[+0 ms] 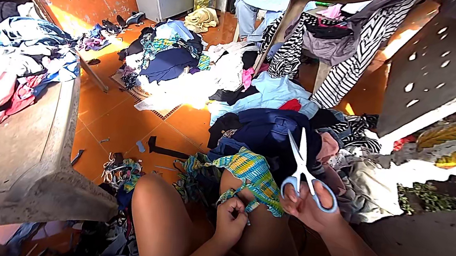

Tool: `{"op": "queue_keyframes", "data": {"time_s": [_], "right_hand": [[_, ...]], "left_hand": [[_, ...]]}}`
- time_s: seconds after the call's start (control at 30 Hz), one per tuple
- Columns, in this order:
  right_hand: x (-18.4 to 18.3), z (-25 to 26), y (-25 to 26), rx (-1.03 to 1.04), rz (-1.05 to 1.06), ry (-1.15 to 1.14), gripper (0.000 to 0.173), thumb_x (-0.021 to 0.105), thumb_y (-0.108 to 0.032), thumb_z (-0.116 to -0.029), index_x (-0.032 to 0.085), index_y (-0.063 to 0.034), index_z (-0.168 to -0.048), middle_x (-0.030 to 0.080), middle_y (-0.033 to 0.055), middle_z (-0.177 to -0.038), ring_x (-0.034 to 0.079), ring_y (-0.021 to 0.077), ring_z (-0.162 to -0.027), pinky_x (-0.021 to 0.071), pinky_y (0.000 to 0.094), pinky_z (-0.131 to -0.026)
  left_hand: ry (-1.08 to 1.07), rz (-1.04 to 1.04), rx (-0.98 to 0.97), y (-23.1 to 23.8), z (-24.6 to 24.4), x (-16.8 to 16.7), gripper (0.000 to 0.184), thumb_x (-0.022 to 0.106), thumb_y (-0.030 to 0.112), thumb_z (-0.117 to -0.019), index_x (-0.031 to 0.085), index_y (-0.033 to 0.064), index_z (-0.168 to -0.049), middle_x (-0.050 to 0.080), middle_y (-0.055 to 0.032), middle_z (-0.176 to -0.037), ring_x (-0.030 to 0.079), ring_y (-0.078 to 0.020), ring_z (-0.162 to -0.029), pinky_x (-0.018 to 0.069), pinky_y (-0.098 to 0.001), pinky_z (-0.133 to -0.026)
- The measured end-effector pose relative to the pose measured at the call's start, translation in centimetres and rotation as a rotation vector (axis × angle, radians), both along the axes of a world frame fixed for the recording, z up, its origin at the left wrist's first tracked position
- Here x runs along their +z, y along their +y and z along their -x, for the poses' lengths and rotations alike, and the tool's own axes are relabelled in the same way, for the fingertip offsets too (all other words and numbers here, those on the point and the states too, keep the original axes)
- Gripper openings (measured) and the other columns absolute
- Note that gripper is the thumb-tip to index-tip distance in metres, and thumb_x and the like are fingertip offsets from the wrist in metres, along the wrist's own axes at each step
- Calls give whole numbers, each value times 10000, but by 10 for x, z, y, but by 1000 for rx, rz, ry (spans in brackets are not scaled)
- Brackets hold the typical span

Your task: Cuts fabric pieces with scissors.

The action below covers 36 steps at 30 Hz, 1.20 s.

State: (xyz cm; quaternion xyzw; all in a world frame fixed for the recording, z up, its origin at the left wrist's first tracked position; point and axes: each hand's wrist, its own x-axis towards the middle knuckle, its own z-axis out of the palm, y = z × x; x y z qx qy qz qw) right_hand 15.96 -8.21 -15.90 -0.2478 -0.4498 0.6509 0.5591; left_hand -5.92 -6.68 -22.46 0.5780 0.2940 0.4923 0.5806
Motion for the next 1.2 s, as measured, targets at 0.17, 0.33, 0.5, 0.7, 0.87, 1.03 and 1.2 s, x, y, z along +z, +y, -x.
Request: {"op": "queue_keyframes", "data": {"time_s": [0.17,0.33,0.5,0.7,0.87,1.03,1.2], "right_hand": [[-10,59,50,-363,-32,-158,482,559,-710,-908,679,-243,-894,714,-100,-761,640,-1,-610,503,145,-550],[-29,81,69,-602,-253,-265,265,515,-395,-1054,650,-207,-924,727,-136,-803,631,-47,-619,494,109,-547],[-35,76,64,-594,-316,-307,238,540,-432,-1039,653,-240,-957,737,-148,-843,647,-51,-659,506,105,-575],[-42,74,63,-615,-333,-265,255,526,-442,-1045,654,-232,-976,742,-132,-852,655,-49,-677,511,103,-586],[-44,70,61,-613,-334,-249,264,512,-428,-1055,653,-217,-982,733,-143,-851,651,-51,-678,511,109,-586],[-37,68,61,-615,-214,-254,352,486,-546,-1034,633,-234,-965,719,-158,-821,651,-24,-657,530,153,-589],[-38,61,58,-597,-106,-71,417,417,-540,-1058,654,-220,-933,731,-97,-787,658,6,-625,530,167,-551]], "left_hand": [[-60,-86,48,1,4,-2,122,519,-13,-805,548,44,-702,528,52,-710,531,45,-674,444,-125,-617],[-176,-111,13,10,11,-5,120,569,46,-862,557,88,-750,565,58,-816,571,10,-870,476,-167,-803],[-129,-171,32,12,23,7,140,590,86,-859,546,30,-739,623,-25,-1029,553,-23,-1110,441,-176,-954],[-204,-166,-48,22,51,27,136,571,174,-963,637,142,-849,730,44,-1035,657,-26,-1062,515,-220,-934],[-323,22,2,26,73,39,206,564,276,-1001,739,254,-895,745,84,-946,694,-34,-936,551,-225,-872],[-233,101,34,33,70,55,307,477,232,-1007,688,241,-785,716,100,-852,672,-28,-884,534,-245,-861],[506,-25,73,32,26,51,316,730,134,-885,659,-57,-1128,670,-167,-1152,638,-221,-1091,534,-398,-941]]}}
